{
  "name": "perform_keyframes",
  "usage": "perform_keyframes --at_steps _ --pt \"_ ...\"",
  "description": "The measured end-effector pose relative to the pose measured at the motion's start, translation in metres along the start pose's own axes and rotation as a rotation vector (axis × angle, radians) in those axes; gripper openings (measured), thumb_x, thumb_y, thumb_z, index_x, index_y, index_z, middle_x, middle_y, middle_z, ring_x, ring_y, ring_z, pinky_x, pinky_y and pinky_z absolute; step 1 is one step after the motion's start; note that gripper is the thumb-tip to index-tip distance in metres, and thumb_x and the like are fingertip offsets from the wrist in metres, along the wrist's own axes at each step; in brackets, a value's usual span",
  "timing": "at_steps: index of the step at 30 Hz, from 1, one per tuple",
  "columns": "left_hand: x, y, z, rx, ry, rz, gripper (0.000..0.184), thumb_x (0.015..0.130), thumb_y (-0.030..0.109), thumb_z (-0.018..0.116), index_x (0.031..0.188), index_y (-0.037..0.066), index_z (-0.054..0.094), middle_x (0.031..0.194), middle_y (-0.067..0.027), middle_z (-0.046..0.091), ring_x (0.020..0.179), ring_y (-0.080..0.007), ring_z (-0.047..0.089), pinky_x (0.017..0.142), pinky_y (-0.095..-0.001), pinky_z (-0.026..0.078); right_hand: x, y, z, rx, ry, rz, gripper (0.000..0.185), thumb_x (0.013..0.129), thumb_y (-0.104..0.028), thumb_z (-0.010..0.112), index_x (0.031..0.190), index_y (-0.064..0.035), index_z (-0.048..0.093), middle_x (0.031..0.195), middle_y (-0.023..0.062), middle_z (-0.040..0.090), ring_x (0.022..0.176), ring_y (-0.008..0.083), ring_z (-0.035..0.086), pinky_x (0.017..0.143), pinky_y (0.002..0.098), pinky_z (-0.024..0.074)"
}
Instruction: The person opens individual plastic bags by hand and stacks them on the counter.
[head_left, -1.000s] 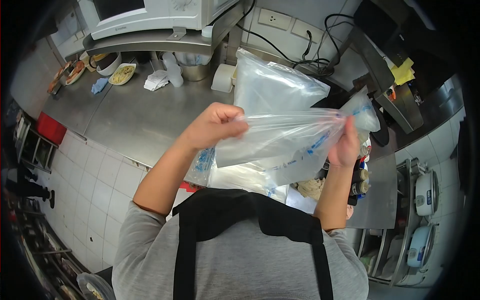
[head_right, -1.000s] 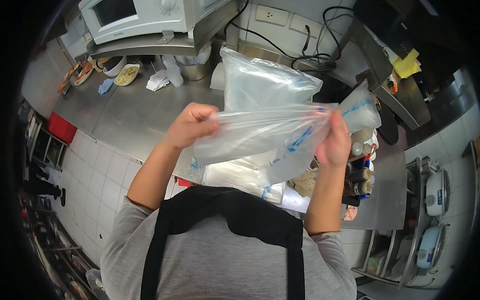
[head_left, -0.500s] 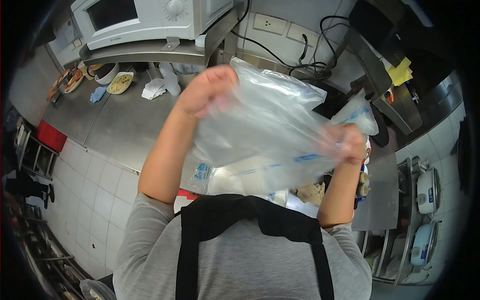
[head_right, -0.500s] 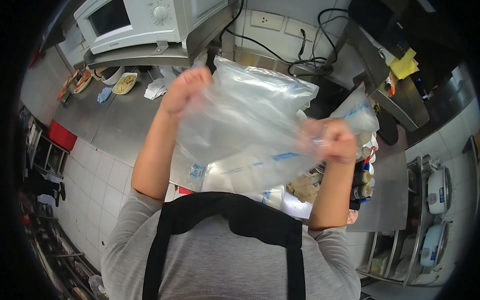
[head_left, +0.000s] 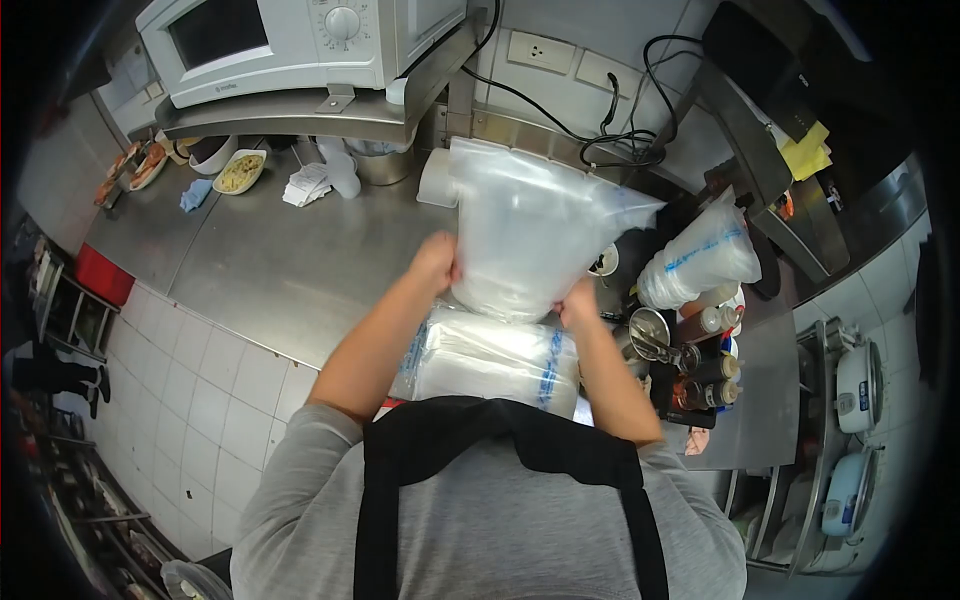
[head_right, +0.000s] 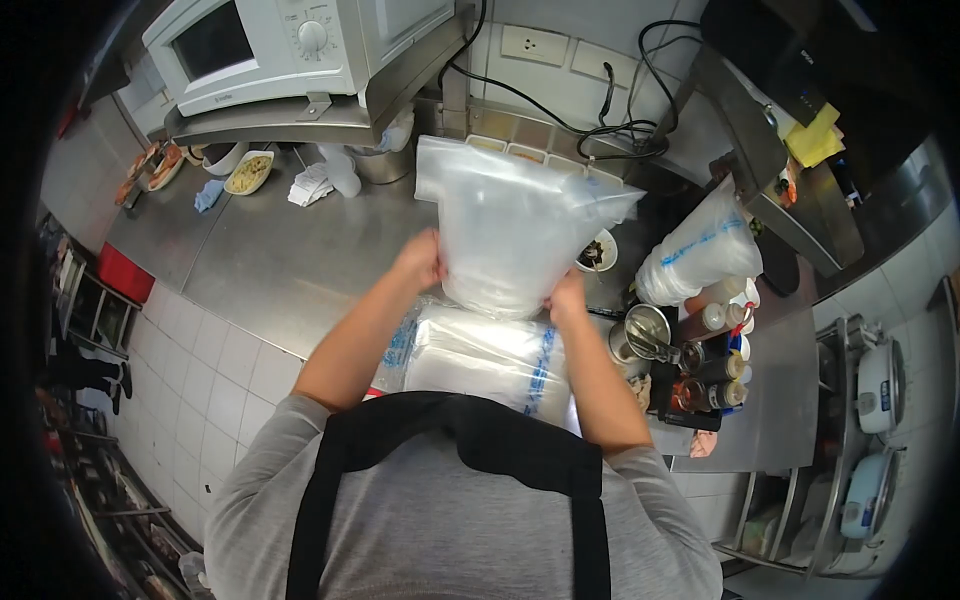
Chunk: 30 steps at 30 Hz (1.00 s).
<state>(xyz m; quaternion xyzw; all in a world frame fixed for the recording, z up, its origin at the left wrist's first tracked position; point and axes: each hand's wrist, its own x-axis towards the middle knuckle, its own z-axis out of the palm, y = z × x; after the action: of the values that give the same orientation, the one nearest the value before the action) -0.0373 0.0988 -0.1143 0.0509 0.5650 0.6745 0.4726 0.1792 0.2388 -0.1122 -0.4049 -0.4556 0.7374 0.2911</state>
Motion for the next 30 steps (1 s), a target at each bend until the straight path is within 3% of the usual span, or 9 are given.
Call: perform_keyframes --at_steps 1,4,8,11,14,20,22,26,30 --pt "0.013 -0.024 -0.014 0.055 0.009 -0.068 0.007 0.083 0.012 0.049 0.084 0.008 0.055 0.071 -0.0041 0.057 0.057 -0.0151 0.053 0.045 -0.0281 0.042 -0.011 0.009 0.003 -0.107 0.047 -0.026 0.023 0.090 -0.023 0.045 0.105 -0.0085 0.053 0.072 -0.0010 0.056 0.052 0.0100 0.049 0.041 0.0233 0.0347" --pt "-0.017 -0.013 0.007 0.304 0.183 0.269 0.013 0.089 0.025 0.048 0.091 0.013 0.054 0.067 0.0017 0.053 0.050 -0.0080 0.044 0.042 -0.0227 0.038 -0.015 -0.020 0.004 -0.158 0.055 -0.125 0.034 0.092 -0.030 0.040 0.117 -0.0074 0.047 0.085 0.0035 0.058 0.062 0.0120 0.054 0.048 0.0240 0.0393" --pt "-0.069 0.048 0.045 0.060 0.012 1.125 0.045 0.080 0.027 0.064 0.113 0.003 0.047 0.099 -0.0115 0.059 0.090 -0.0208 0.057 0.080 -0.0313 0.045 -0.048 -0.070 0.034 0.166 -0.040 -0.799 0.053 0.092 -0.040 0.035 0.129 -0.0026 0.034 0.114 0.0142 0.051 0.097 0.0213 0.055 0.079 0.0302 0.0442" --pt "-0.089 0.059 0.066 0.337 -0.066 0.987 0.071 0.068 0.032 0.075 0.121 0.001 0.039 0.113 -0.0145 0.054 0.103 -0.0217 0.053 0.087 -0.0326 0.043 -0.022 -0.032 0.035 -0.353 0.230 -1.033 0.067 0.092 -0.046 0.034 0.135 0.0024 0.020 0.131 0.0195 0.037 0.119 0.0285 0.040 0.099 0.0339 0.0298" --pt "-0.056 0.011 0.037 0.524 -0.139 0.821 0.083 0.058 0.034 0.081 0.121 0.000 0.040 0.117 -0.0177 0.051 0.107 -0.0240 0.051 0.088 -0.0333 0.042 -0.007 0.018 0.026 -0.468 0.018 -0.958 0.075 0.090 -0.050 0.036 0.136 0.0050 0.015 0.133 0.0219 0.034 0.122 0.0320 0.035 0.101 0.0346 0.0257" --pt "-0.057 -0.038 -0.023 0.803 0.014 0.809 0.069 0.062 0.030 0.078 0.117 0.002 0.046 0.112 -0.0148 0.054 0.106 -0.0258 0.051 0.090 -0.0343 0.041 -0.091 -0.006 0.011 -0.593 0.018 -0.907 0.076 0.081 -0.029 0.058 0.135 0.0061 0.018 0.133 0.0240 0.033 0.126 0.0356 0.029 0.102 0.0397 0.0229" --pt "-0.073 -0.035 -0.036 0.760 0.059 0.830 0.066 0.065 0.028 0.077 0.118 0.003 0.047 0.111 -0.0140 0.054 0.106 -0.0259 0.051 0.090 -0.0346 0.040 -0.114 0.024 -0.022 -0.975 -0.052 -1.029 0.066 0.074 -0.019 0.065 0.131 -0.0028 0.036 0.132 0.0217 0.035 0.124 0.0381 0.031 0.102 0.0468 0.0228" --pt "-0.106 -0.019 -0.030 0.885 0.017 0.982 0.064 0.067 0.026 0.075 0.120 0.006 0.047 0.110 -0.0133 0.054 0.105 -0.0268 0.051 0.088 -0.0357 0.041 -0.148 0.050 -0.035 -1.325 -0.233 -1.059 0.029 0.068 -0.016 0.069 0.097 -0.0144 0.062 0.128 0.0128 0.043 0.123 0.0354 0.034 0.099 0.0519 0.0242" --pt "-0.142 -0.007 0.009 1.024 -0.501 0.979 0.061 0.066 0.023 0.075 0.118 0.008 0.049 0.105 -0.0105 0.056 0.101 -0.0252 0.053 0.086 -0.0349 0.041 -0.159 0.018 -0.013 -1.217 -0.285 -1.210 0.011 0.065 -0.017 0.070 0.069 -0.0125 0.061 0.119 0.0058 0.051 0.120 0.0303 0.039 0.096 0.0502 0.0282"
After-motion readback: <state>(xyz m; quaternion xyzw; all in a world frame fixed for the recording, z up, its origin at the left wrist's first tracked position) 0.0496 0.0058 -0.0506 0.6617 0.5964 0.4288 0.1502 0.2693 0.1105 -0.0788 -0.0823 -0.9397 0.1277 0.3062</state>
